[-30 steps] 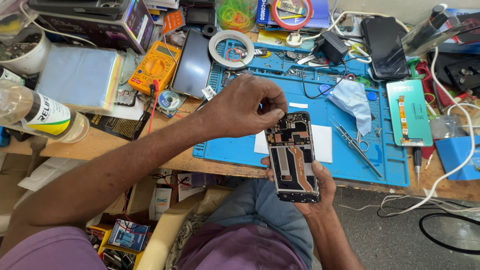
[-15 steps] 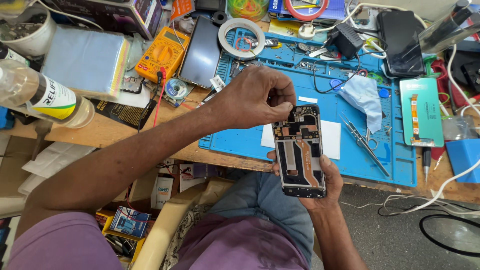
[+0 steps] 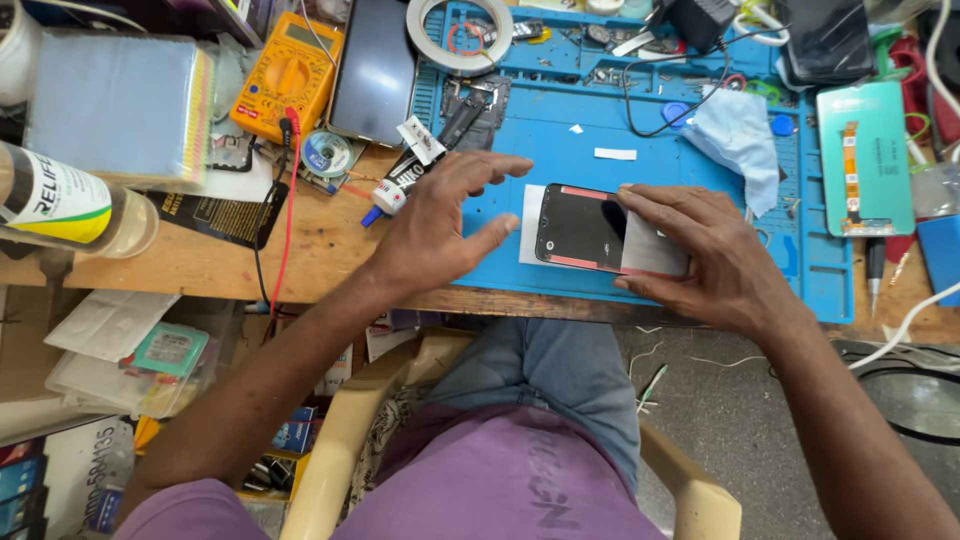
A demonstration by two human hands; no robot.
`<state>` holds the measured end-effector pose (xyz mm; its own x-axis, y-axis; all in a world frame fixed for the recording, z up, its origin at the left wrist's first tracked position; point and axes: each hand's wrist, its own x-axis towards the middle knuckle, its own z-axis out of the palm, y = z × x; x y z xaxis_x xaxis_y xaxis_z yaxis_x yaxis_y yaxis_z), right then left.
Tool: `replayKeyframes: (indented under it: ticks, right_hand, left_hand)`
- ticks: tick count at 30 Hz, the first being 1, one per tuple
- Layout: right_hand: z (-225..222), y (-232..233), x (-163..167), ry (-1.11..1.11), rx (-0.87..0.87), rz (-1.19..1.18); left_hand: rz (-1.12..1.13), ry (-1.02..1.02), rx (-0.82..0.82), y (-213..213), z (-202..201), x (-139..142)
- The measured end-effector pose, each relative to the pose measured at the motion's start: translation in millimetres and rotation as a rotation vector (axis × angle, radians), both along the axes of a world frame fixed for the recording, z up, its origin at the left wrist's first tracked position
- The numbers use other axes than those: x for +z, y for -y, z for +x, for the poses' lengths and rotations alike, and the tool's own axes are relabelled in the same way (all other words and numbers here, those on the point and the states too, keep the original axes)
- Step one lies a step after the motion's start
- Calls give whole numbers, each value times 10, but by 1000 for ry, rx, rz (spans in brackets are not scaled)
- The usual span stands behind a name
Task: The person works on a disassembled mobile phone, using tweezers to handle small components and applying adhesive to the phone frame. They also wipe the phone surface with a cloth and manipulate a flexible circuit board.
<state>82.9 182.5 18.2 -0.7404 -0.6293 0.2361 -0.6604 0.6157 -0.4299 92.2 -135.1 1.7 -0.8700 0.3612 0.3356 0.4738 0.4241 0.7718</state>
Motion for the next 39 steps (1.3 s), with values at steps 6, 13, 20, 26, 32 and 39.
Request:
replayKeyframes:
  ticks: [6, 13, 20, 26, 32, 39]
  right_hand:
    - [-135, 43, -86, 90, 27, 38]
    - [-222, 13, -191, 112, 21, 57]
    - [-143, -14, -126, 8, -15, -45]
    - [111, -478, -478, -8, -455, -398]
    - [273, -946, -569, -33, -634, -676]
    - [105, -454, -353, -272, -475, -157]
  left_hand:
    - [-127, -90, -31, 7, 55, -149]
    - [-214, -37, -28, -75, -12, -193]
    - [-156, -124, -16, -42, -2, -227]
    - [-50, -106, 153, 36, 279, -164]
    - [-54, -192, 204, 68, 441, -113]
    - [-122, -129, 147, -22, 261, -142]
